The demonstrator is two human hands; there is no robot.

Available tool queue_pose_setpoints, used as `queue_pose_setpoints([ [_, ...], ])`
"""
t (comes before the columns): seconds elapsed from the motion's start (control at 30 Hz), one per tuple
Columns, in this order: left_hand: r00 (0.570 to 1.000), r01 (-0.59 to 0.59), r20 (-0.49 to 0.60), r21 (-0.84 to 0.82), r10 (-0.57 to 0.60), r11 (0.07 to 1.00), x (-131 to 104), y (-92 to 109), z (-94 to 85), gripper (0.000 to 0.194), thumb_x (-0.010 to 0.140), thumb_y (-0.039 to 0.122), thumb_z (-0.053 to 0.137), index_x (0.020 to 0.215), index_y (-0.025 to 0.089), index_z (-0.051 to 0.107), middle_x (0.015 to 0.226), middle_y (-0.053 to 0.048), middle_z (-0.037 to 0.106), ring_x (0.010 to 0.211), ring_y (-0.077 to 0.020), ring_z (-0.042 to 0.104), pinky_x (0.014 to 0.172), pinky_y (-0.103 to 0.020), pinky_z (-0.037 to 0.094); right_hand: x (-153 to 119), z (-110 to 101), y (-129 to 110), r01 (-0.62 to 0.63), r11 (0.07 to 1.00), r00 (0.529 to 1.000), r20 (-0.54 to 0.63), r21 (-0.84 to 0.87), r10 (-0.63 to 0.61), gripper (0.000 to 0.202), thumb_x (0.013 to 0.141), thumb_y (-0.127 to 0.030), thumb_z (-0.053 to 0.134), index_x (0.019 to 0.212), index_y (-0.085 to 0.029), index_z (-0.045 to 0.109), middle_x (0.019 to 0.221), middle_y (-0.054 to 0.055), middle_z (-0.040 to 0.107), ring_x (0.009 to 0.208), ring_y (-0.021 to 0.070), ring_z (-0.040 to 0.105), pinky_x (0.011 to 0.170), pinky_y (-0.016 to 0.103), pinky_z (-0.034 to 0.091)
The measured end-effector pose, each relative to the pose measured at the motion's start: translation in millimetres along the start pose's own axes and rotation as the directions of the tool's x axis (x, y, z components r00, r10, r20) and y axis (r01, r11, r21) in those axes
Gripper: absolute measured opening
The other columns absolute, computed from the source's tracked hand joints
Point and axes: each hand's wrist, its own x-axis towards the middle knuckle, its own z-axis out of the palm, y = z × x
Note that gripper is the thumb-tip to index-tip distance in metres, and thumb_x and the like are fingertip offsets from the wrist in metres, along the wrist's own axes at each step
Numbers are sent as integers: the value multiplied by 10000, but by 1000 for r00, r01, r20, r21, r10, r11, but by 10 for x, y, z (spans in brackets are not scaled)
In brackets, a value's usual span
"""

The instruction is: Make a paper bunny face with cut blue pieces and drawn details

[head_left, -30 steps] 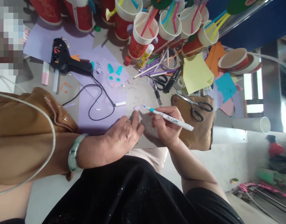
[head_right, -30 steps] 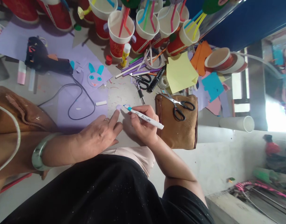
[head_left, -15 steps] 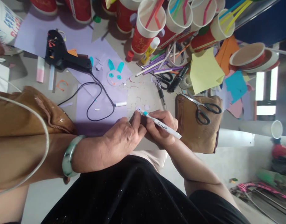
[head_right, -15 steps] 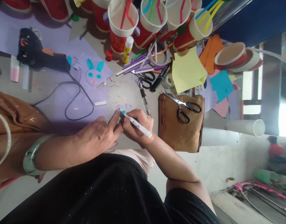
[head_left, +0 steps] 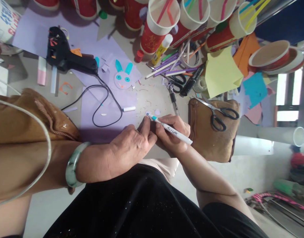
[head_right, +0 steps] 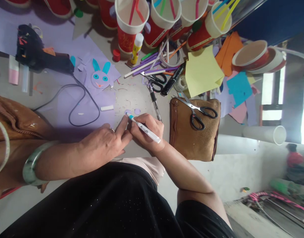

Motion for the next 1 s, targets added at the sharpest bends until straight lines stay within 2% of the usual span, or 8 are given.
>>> queue_pose_setpoints([
  [0.2,1000,-8,-8,5,8,1000,7,2,-11,437,980,288,671,1358,72,635,1525,-341,573,772,-234,762,653,-340,492,-13,10,19,-17,1000,1000,14,7,17,111,909,-181,692,966,-245,622,791,-14,782,618,129,728,564,240,595],
  [0.33,1000,5,-21,3,-5,1000,-10,4,48,450,985,287,654,1389,92,616,1545,-319,566,742,-216,750,657,-349,487,-11,14,21,-12,1000,1000,4,-3,12,103,920,-193,687,963,-251,613,786,-18,779,610,127,723,545,240,585],
  [0.53,999,3,-38,29,-2,1000,-16,6,65,461,983,264,631,1396,61,601,1537,-345,559,672,-199,717,641,-356,471,-1,7,15,-4,1000,1000,17,-3,4,86,921,-187,677,945,-235,611,761,-17,769,585,115,704,529,224,556],
  [1.0,1000,11,-20,-2,-11,1000,-30,22,90,429,1022,238,555,1416,75,589,1578,-318,531,768,-217,745,652,-346,488,4,21,12,-19,999,1000,17,-32,20,77,922,-206,675,940,-239,608,746,-28,768,572,113,691,528,229,540],
])
